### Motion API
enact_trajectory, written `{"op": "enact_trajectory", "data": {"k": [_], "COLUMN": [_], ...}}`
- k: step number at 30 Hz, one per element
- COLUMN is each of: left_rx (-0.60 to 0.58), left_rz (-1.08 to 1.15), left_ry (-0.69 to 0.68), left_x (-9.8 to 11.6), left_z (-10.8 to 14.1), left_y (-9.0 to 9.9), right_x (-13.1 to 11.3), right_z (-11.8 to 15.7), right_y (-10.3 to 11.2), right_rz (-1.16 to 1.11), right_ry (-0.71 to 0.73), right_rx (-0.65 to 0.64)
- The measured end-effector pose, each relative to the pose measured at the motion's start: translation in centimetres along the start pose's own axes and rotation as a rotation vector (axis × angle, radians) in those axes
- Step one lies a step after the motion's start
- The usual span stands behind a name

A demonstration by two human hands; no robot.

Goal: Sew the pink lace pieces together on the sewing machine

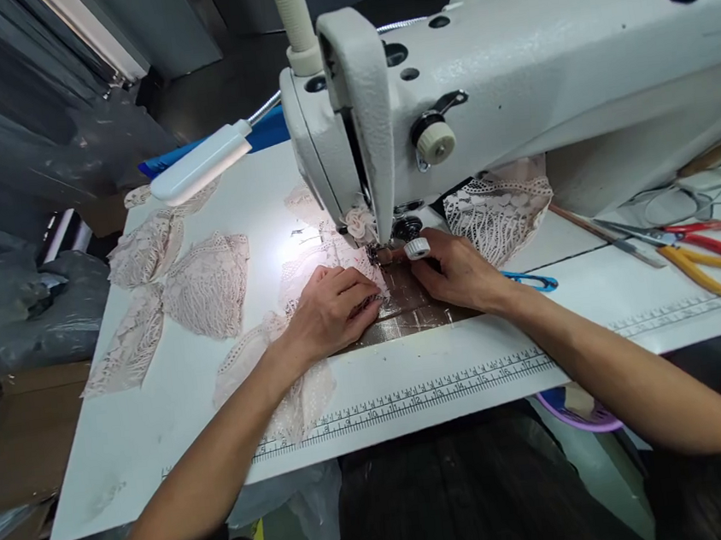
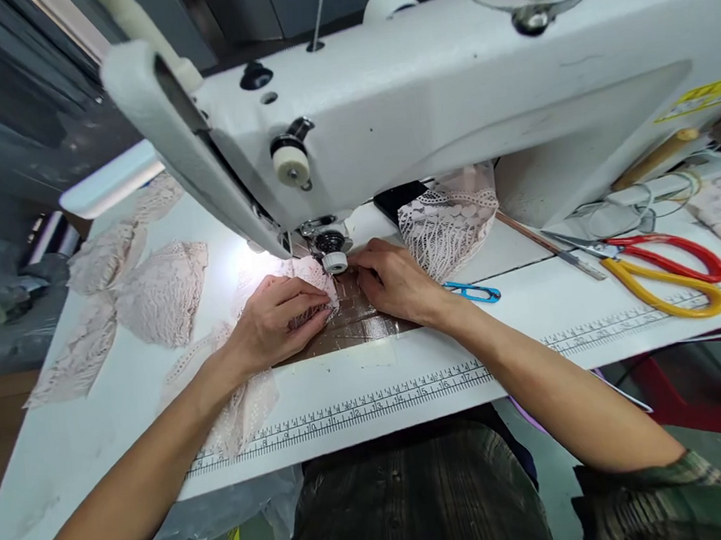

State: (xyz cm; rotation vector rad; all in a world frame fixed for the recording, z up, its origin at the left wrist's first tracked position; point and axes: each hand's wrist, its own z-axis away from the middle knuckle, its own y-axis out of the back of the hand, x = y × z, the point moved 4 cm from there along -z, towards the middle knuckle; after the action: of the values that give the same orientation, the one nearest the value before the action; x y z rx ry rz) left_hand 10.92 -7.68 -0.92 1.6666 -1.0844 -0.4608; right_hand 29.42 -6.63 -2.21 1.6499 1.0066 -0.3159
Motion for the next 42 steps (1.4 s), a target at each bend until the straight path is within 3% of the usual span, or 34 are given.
{"op": "enact_trajectory", "data": {"k": [4, 7, 10, 13, 16, 19, 24, 27, 32, 36, 42], "left_rx": [0.057, 0.055, 0.07, 0.03, -0.068, -0.055, 0.024, 0.113, 0.225, 0.234, 0.155], "left_rz": [0.02, -0.002, -0.059, -0.004, 0.098, 0.165, 0.295, 0.388, 0.558, 0.791, 1.049], "left_ry": [0.015, -0.007, -0.084, -0.187, -0.247, -0.242, -0.231, -0.117, 0.328, 0.535, 0.637], "left_x": [0.1, 0.2, 0.5, 0.9, 0.6, -0.2, -1.0, -1.0, -1.5, -2.5, -3.2], "left_z": [-0.1, -0.1, 0.0, 0.3, 0.8, 1.1, 1.2, 0.8, 0.9, 1.3, 1.2], "left_y": [-0.1, 0.0, 0.6, 1.1, 0.8, 0.3, 0.2, 0.3, -0.4, -1.5, -1.7], "right_x": [-0.6, -1.4, -1.3, 0.1, 2.1, 3.2, 1.5, 0.2, -1.4, -2.5, -3.1], "right_z": [-0.3, 0.3, 2.8, 6.3, 9.2, 10.6, 11.0, 10.8, 8.8, 5.7, 1.9], "right_y": [1.6, 4.0, 6.4, 7.9, 8.1, 7.8, 7.5, 7.0, 3.3, 1.0, -0.8], "right_rz": [-0.056, -0.045, 0.071, 0.211, 0.364, 0.445, 0.303, 0.106, -0.179, 0.088, 0.451], "right_ry": [0.017, 0.07, 0.086, 0.076, 0.056, 0.07, 0.151, 0.026, -0.068, -0.011, 0.079], "right_rx": [0.009, -0.091, -0.217, -0.21, -0.112, -0.04, -0.049, -0.011, -0.113, -0.135, -0.199]}}
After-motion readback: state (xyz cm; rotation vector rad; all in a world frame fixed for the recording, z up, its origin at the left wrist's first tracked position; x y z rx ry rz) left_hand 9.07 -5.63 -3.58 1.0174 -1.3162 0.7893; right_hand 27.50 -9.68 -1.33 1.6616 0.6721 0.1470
